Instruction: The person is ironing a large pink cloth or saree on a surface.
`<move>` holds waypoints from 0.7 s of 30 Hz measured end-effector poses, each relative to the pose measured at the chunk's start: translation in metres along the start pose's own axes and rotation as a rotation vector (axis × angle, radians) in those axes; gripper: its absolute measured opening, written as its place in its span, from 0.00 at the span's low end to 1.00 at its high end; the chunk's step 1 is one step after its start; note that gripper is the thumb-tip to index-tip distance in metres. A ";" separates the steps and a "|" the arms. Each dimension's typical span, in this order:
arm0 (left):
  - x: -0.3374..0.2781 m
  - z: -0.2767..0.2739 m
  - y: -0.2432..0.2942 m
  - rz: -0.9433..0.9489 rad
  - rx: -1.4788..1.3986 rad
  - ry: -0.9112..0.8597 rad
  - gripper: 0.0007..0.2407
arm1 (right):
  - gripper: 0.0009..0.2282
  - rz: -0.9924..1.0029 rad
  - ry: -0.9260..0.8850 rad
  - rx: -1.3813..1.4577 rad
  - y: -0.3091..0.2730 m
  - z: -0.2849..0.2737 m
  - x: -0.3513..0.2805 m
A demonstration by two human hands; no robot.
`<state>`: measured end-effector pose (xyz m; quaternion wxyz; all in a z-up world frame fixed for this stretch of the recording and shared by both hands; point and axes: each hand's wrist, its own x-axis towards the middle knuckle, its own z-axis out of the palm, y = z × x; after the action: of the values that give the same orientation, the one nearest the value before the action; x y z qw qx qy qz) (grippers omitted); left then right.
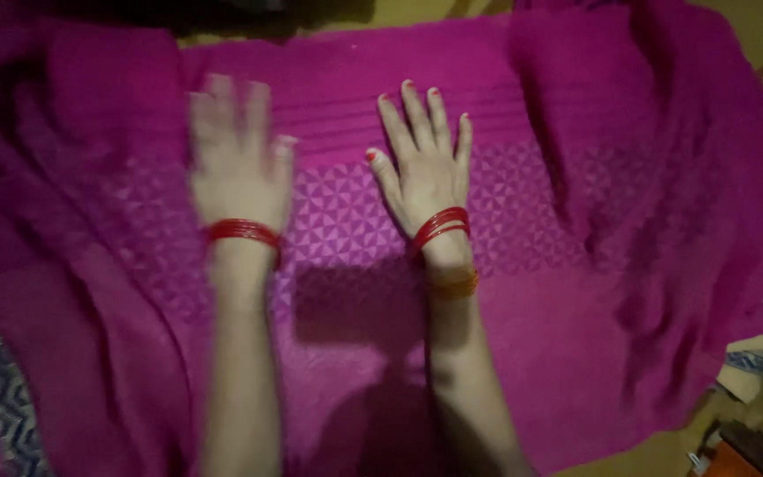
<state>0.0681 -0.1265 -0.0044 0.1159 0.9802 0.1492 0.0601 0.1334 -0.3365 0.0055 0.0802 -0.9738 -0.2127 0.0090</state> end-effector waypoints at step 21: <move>-0.009 0.003 0.048 0.121 -0.174 -0.189 0.28 | 0.27 -0.108 -0.094 -0.012 -0.034 0.001 0.000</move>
<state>0.0737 -0.1744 0.0043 0.2102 0.9749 0.0723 -0.0126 0.1193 -0.3063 0.0102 0.0647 -0.9598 -0.2687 0.0491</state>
